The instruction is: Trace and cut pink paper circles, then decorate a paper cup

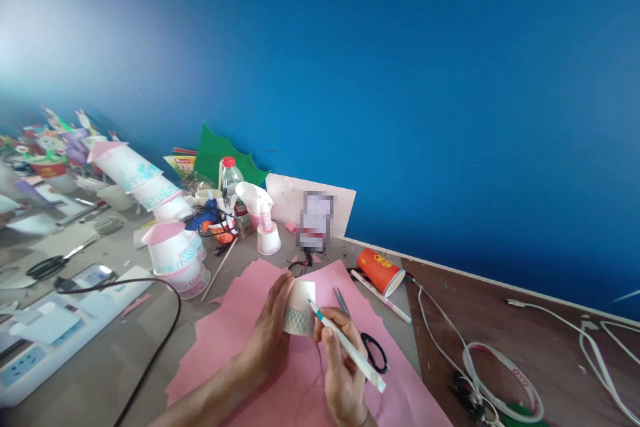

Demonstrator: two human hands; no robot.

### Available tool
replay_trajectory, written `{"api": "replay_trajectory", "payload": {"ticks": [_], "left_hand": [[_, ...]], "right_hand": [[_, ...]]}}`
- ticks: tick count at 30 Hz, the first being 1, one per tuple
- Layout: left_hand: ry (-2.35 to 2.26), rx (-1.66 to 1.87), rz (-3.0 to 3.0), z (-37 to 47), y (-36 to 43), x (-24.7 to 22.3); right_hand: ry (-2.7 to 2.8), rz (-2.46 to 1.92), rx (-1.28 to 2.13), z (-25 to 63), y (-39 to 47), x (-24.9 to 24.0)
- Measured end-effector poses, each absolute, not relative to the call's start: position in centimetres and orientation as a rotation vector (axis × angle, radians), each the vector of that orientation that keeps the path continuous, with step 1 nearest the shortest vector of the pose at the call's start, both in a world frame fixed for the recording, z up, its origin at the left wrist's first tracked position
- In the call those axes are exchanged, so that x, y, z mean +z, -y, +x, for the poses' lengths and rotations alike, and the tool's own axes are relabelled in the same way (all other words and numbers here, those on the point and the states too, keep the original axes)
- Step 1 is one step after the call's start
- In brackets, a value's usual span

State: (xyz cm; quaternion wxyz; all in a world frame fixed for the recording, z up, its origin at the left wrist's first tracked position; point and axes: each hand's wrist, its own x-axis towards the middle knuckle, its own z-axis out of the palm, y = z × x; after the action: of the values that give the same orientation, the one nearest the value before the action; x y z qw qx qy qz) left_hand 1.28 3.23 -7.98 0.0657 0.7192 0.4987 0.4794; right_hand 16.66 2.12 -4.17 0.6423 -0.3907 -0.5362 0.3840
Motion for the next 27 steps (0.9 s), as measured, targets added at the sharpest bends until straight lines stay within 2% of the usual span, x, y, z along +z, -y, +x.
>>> {"api": "replay_trajectory", "payload": {"ticks": [27], "left_hand": [[-1.478,1.347,2.138,1.40,-3.11,-7.66]], "right_hand": [[1.241,-0.882,0.920,16.28,-2.29,-4.21]]}}
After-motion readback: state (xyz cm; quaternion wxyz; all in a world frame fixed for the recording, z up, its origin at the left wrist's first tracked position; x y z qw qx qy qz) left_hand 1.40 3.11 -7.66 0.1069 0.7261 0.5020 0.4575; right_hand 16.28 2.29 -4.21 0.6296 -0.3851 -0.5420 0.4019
